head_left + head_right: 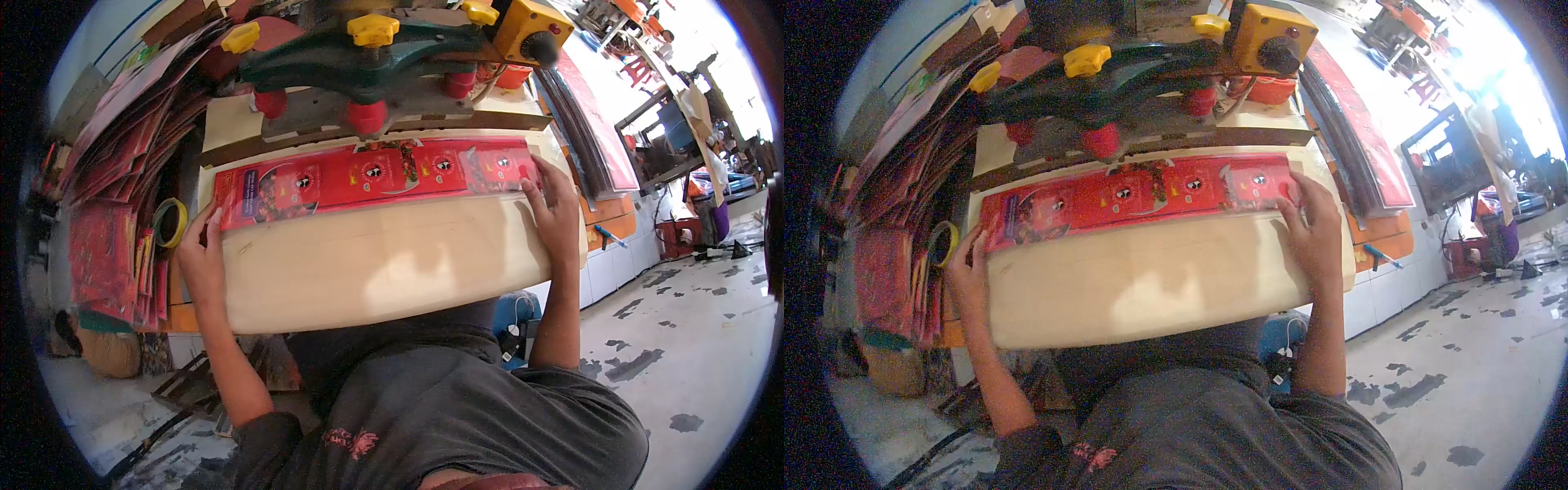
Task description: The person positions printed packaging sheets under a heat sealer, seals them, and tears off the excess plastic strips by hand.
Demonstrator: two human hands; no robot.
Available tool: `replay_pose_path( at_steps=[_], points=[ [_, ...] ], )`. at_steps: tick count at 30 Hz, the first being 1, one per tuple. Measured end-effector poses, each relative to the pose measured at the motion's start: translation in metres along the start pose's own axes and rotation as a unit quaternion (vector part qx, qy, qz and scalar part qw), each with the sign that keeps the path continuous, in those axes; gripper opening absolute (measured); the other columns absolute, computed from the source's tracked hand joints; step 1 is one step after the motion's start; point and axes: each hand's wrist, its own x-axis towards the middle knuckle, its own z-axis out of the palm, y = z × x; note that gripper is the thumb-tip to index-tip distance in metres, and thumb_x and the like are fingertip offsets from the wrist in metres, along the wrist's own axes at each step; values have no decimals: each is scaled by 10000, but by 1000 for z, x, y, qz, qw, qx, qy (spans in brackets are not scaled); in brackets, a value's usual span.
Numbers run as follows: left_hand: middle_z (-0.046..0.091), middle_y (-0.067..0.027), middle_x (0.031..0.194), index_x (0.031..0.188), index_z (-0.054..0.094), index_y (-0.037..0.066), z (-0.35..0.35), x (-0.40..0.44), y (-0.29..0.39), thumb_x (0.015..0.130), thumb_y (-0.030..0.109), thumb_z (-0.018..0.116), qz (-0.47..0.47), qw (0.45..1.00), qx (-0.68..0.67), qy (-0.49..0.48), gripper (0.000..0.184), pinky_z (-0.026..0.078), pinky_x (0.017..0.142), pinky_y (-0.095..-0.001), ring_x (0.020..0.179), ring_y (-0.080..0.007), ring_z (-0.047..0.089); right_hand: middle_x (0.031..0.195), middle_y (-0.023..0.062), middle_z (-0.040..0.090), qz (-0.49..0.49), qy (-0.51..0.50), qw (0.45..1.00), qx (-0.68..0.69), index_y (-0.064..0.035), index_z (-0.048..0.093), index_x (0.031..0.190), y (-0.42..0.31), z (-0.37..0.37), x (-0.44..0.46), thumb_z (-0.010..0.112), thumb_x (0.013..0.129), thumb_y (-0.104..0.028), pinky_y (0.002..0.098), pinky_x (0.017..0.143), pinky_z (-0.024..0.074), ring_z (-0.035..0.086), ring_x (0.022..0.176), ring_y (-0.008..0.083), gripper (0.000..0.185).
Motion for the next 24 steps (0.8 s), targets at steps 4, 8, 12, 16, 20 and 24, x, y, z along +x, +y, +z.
replay_pose_path(
  at_steps=[4,8,12,16,20,24],
  points=[
    [728,-202,1191,1235,696,-31,-2,0,8,1033,226,601,-6,1000,0,-8,340,493,978,-352,1092,-274,695,1302,198,649,26,-14,997,65,-7,632,1333,10,-2,-1,718,938,-163,394,1086,448,609,1244,298,433],
    [737,-199,1158,1214,701,-40,-3,3,3,1031,248,616,6,1000,-1,-5,352,502,950,-354,1063,-269,701,1327,167,647,55,-12,981,187,7,644,1321,20,-1,-2,716,952,-162,377,1089,451,601,1255,236,413],
    [752,-189,1112,1195,706,-51,-4,2,7,1023,260,634,-2,1000,-9,9,363,513,927,-355,1026,-252,711,1301,161,673,73,-26,979,189,8,662,1303,27,-7,-2,702,962,-177,363,1078,460,624,1222,225,390],
    [763,-184,1085,1167,719,-57,-7,1,6,1009,265,659,-7,1000,-6,16,364,518,917,-347,1001,-227,717,1271,155,694,79,-27,980,182,10,664,1304,27,-8,-2,697,964,-181,362,1068,468,639,1201,224,391],
    [757,-200,1112,1170,720,-52,-8,1,2,998,242,675,10,999,-32,10,343,518,928,-336,1030,-208,715,1282,153,692,78,-26,981,178,14,669,1295,36,-6,0,693,964,-186,364,1064,471,640,1200,226,386],
    [766,-155,996,1114,724,-70,-9,-2,0,998,235,683,17,999,-36,32,329,518,859,-311,918,-158,691,1277,154,694,70,-17,982,175,14,672,1289,36,-5,0,694,963,-192,358,1064,471,643,1195,228,387]
  ],
)
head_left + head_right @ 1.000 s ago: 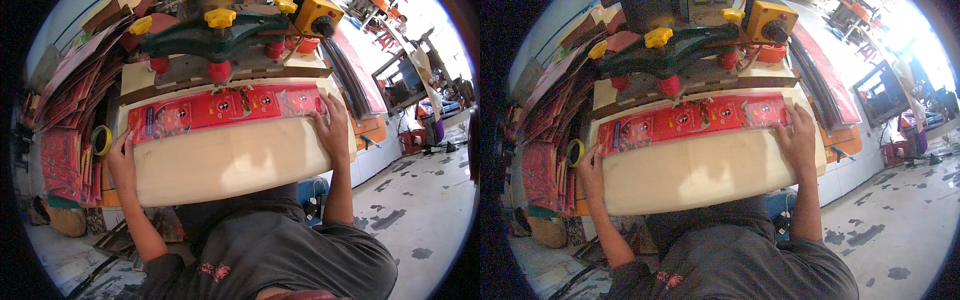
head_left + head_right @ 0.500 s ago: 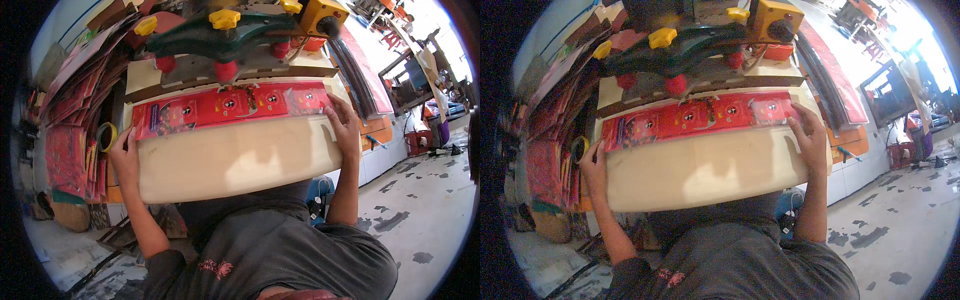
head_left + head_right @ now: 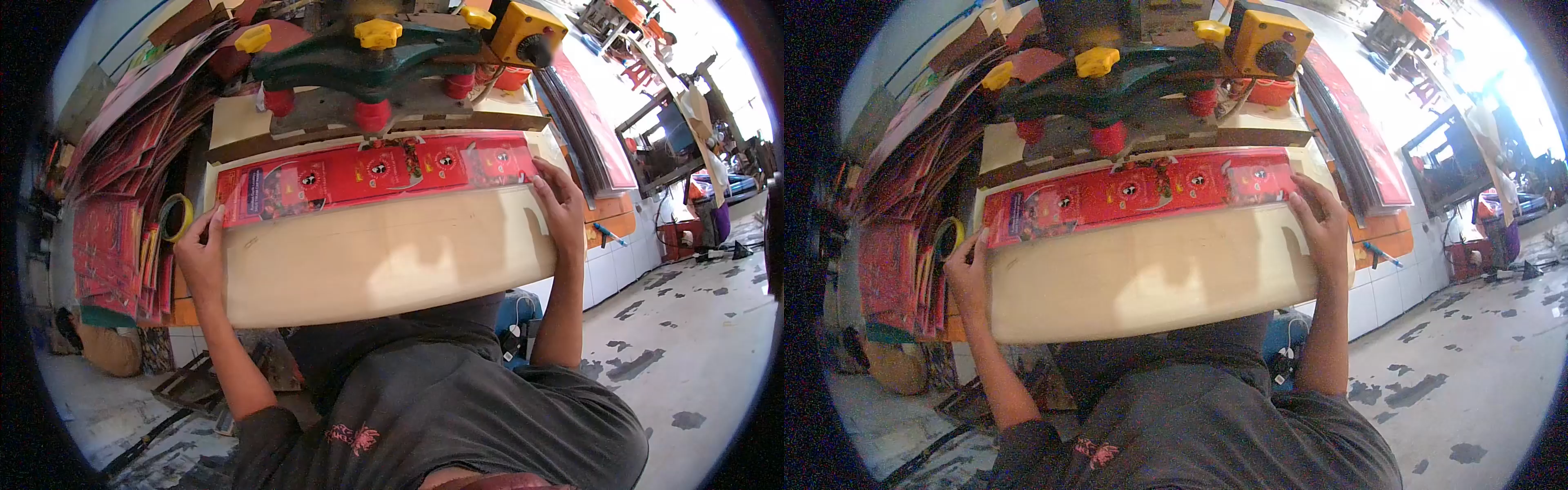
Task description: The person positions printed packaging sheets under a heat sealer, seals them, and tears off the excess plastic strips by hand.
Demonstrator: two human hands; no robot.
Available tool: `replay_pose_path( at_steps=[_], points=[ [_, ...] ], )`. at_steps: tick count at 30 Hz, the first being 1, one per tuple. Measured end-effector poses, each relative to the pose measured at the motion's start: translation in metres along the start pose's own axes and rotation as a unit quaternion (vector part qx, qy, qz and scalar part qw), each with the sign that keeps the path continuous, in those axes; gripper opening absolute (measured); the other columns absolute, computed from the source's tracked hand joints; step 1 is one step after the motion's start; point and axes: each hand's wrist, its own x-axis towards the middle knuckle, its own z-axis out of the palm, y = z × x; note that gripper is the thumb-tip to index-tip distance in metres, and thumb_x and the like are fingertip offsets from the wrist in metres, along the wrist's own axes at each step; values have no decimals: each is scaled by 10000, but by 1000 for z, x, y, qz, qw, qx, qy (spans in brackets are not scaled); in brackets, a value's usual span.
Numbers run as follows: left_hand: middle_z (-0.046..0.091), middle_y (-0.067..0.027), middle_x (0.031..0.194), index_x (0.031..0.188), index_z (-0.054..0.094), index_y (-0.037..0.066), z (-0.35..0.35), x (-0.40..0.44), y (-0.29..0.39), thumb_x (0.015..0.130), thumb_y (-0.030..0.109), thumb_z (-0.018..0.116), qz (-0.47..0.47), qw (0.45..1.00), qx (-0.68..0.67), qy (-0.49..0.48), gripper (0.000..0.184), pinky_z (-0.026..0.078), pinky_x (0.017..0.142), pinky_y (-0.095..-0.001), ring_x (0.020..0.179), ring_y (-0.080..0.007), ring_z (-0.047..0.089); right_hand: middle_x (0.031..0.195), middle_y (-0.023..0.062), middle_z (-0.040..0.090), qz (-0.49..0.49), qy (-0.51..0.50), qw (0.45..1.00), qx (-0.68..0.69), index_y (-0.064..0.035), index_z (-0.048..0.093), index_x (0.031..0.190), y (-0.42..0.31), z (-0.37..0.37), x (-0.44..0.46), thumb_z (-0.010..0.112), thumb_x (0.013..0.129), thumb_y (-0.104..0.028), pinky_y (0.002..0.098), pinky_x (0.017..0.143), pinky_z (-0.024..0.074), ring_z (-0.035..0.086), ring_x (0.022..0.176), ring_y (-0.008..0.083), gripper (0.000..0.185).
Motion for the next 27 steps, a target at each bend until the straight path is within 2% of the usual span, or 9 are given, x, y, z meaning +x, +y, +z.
replay_pose_path(
  at_steps=[2,6,9,11,13,16,21,23,27],
  points=[
    [692,-66,827,992,715,-83,-2,0,-3,997,244,694,-32,999,-21,-1,328,483,741,-282,776,-109,595,1260,158,700,-2,1,1000,10,20,673,1281,0,1,1,693,965,-195,356,1050,475,648,1176,223,384],
    [563,-2,725,914,689,-63,-6,-7,4,994,261,706,-45,998,-26,28,334,415,649,-270,703,-80,475,1123,110,718,8,2,1000,0,53,671,1222,-7,-2,3,647,1012,-177,291,949,501,656,1059,163,312],
    [554,20,691,1003,710,-19,-14,-22,-12,980,265,725,-69,994,-67,49,285,371,609,-242,657,-47,449,938,63,715,35,61,997,31,29,697,1094,9,-10,3,641,1020,-204,249,829,517,665,893,115,251],
    [562,32,670,1114,702,14,-29,-39,0,963,286,744,-198,968,-153,21,313,339,546,-220,575,-26,434,763,23,646,61,90,990,92,-6,693,965,8,-8,-1,623,1036,-233,197,621,449,594,695,52,248],
    [573,34,662,1136,695,16,-42,-47,11,955,294,750,-237,957,-169,-6,336,328,514,-217,539,-21,434,740,13,630,82,99,992,1,0,688,927,-1,-8,-3,612,1043,-242,212,596,420,570,672,52,278],
    [589,40,646,1117,692,12,-44,-50,11,949,306,754,-264,944,-194,-50,345,320,462,-223,491,-20,441,723,6,609,-105,139,967,-187,24,685,907,-27,10,-10,599,1043,-197,250,606,417,527,651,67,274],
    [593,47,639,986,693,3,-43,-48,-2,951,286,753,-257,933,-214,-133,291,323,454,-225,499,-15,442,772,85,656,-282,9,915,-288,20,702,933,-103,40,-17,647,973,-77,316,670,472,600,697,169,118],
    [583,51,635,907,676,4,-31,-51,-14,949,265,757,-207,935,-268,-102,277,338,477,-221,539,-1,443,813,115,666,-296,-142,921,-211,-28,700,899,-129,64,-22,718,859,-27,391,733,479,616,775,287,43],
    [575,59,637,906,674,5,-24,-62,-28,948,251,762,-164,956,-236,-61,265,356,515,-214,598,15,444,881,128,705,-368,-290,868,-162,-52,706,929,-166,128,-19,762,817,-48,431,807,521,659,845,285,126]
  ],
)
